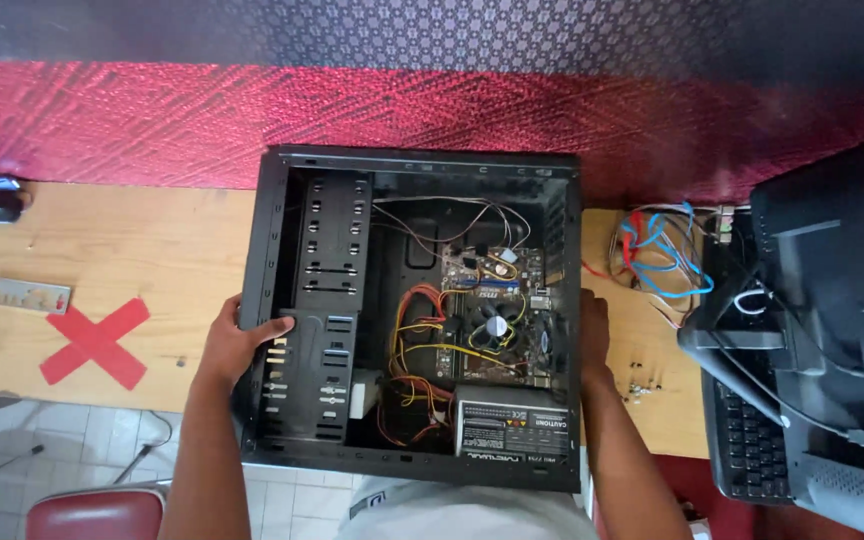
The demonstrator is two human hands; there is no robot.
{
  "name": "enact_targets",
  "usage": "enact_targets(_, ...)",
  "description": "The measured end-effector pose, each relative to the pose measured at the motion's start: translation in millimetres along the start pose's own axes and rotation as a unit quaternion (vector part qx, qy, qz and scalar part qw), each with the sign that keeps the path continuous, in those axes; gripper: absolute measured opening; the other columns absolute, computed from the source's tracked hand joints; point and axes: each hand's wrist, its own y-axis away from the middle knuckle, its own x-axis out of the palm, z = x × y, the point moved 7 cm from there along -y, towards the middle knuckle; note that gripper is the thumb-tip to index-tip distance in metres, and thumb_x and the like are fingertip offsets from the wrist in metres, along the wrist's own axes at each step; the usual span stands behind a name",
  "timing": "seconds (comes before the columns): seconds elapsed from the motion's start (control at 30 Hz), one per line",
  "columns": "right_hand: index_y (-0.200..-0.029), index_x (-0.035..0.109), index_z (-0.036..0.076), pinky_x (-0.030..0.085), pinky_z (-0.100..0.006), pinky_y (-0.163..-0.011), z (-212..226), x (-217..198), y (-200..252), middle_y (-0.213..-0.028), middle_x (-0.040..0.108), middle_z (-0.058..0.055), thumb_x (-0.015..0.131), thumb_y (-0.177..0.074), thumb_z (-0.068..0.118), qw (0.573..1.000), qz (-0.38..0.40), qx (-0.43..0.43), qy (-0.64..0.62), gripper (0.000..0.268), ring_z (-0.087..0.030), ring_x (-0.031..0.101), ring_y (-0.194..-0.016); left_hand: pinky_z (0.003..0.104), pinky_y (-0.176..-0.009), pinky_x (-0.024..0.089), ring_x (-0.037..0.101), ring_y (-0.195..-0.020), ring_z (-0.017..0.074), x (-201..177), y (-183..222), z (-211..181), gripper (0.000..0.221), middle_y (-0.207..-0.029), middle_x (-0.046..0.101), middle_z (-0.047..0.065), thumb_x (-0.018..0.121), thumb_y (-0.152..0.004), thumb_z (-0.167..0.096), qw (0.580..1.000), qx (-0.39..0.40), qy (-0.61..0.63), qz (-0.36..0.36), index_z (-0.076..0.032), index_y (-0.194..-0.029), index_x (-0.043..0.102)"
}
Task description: Installing a hard drive into a desktop computer case, including connecting internal cables and securing the drive with screws.
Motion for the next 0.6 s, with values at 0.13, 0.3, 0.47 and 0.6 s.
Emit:
enact_targets(0.13, -0.132, 0.051, -0.003, 0.052, -0.05, -0.089, 7.6, -9.5, 8.8, -0.117, 0.046, -0.024, 0.062, -0.1, 0.01, 0.997, -0.054, 0.025, -0.038, 0.036, -0.039, 0.055, -0.111, 0.061, -0.093, 0.052, 0.062, -0.116, 0.0435, 1.0, -2.1, 2.7, 0.106, -0.128, 0.065, 0.023, 0.094, -0.064, -0.042, 1.0, 0.01, 0.014, 0.0, -0.007, -0.154, 0.048)
enact_targets(0.3, -0.13, 0.062, 0.032, 0.051, -0.057, -0.092, -61.0, -4.9, -13.0, -0.112, 0.053, -0.015, 0.065, -0.095, 0.038, 0.987, -0.146, 0.058, 0.039, 0.036, -0.047, 0.065, -0.095, 0.057, -0.081, 0.058, 0.067, -0.1, 0.0436, -1.4, -5.6, 6.5, 0.102, -0.116, 0.066, 0.028, 0.098, -0.064, -0.033, 0.997, 0.016, 0.076, 0.013, -0.003, -0.149, 0.051)
enact_targets(0.47, -0.136, 0.061, 0.031, 0.052, -0.055, -0.091, -18.5, -30.4, 6.8, -0.114, 0.054, -0.018, 0.055, -0.1, 0.027, 0.981, -0.143, 0.051, 0.121, 0.037, -0.048, 0.066, -0.096, 0.054, -0.079, 0.057, 0.065, -0.098, 0.0378, -1.4, -12.5, 11.5, 0.095, -0.113, 0.061, 0.024, 0.095, -0.068, -0.035, 0.989, 0.047, 0.139, 0.021, -0.002, -0.146, 0.052)
enact_targets(0.6, -0.14, 0.06, 0.027, 0.044, -0.065, -0.1, 0.1, -45.3, 25.6, -0.123, 0.048, -0.033, 0.049, -0.104, 0.028, 0.982, -0.101, 0.132, -0.092, 0.037, -0.061, 0.056, -0.106, 0.038, -0.078, 0.055, 0.064, -0.091, 0.0246, -34.5, 5.7, 49.6, 0.053, -0.113, 0.07, 0.017, 0.069, -0.101, -0.043, 0.973, 0.048, 0.227, -0.017, -0.002, -0.134, 0.066)
